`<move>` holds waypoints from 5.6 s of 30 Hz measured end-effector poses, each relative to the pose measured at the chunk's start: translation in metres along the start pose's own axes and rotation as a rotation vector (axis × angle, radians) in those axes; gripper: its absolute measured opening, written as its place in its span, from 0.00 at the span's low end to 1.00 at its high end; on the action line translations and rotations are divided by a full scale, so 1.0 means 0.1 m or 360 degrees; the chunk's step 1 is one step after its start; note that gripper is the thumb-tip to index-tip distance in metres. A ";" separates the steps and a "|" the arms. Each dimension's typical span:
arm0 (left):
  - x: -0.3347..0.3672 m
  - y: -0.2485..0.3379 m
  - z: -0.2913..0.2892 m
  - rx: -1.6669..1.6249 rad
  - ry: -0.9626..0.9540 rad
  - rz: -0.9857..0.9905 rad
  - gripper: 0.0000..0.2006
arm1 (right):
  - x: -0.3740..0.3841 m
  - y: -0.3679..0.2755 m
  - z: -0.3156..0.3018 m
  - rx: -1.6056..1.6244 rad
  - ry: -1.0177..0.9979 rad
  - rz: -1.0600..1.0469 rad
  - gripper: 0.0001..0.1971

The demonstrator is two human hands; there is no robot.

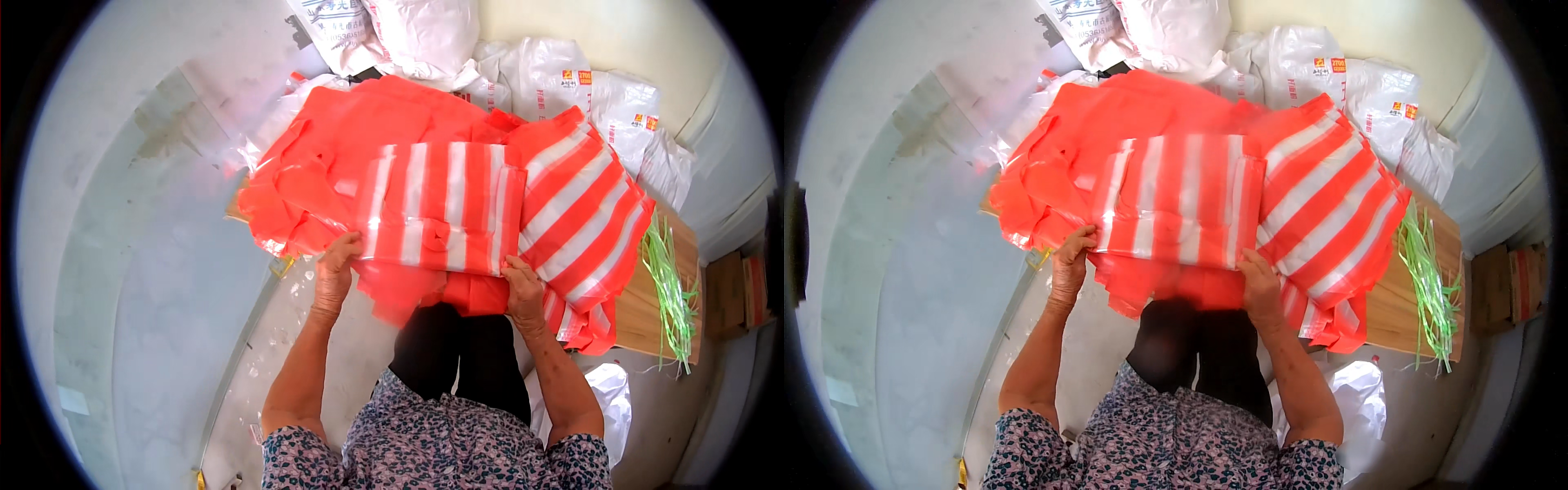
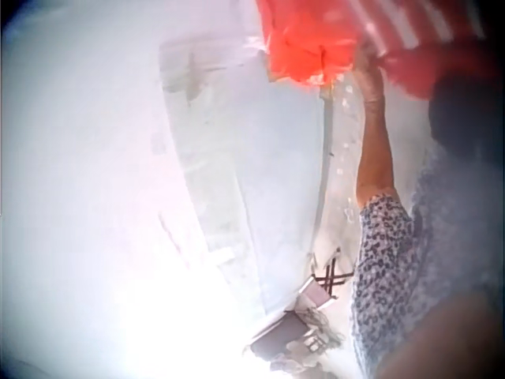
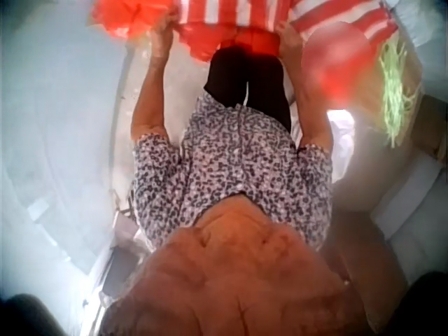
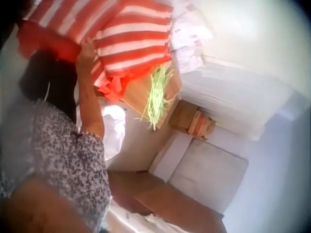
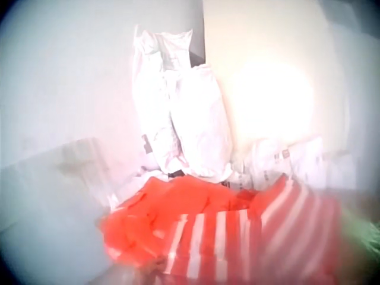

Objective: The person folds plastic bags into compact rectangular bundles, ties each bundle with a plastic string, and places a tied bundle into a large bag.

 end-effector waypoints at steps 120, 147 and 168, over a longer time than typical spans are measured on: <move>0.09 0.86 1.37 -0.1878 -0.0366 -0.1498 0.27 | 0.66 -1.03 0.49 -0.0111 -0.0189 0.0117 0.15; 0.32 0.77 1.12 0.0498 -0.0192 -0.0339 0.22 | 0.30 -0.45 0.22 -0.0533 -0.0117 -0.0124 0.10; -0.10 0.76 0.23 0.0890 0.0448 -0.0178 0.16 | 1.92 -0.51 1.65 -0.0239 -0.0790 -0.0004 0.25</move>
Point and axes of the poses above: each hand's wrist, its own x-axis towards the middle knuckle, its own z-axis out of the palm, y = z × x, the point moved 9 cm from there along x, towards the middle knuckle, and after that the axes turned 3 degrees about -y, right-handed, at the moved point
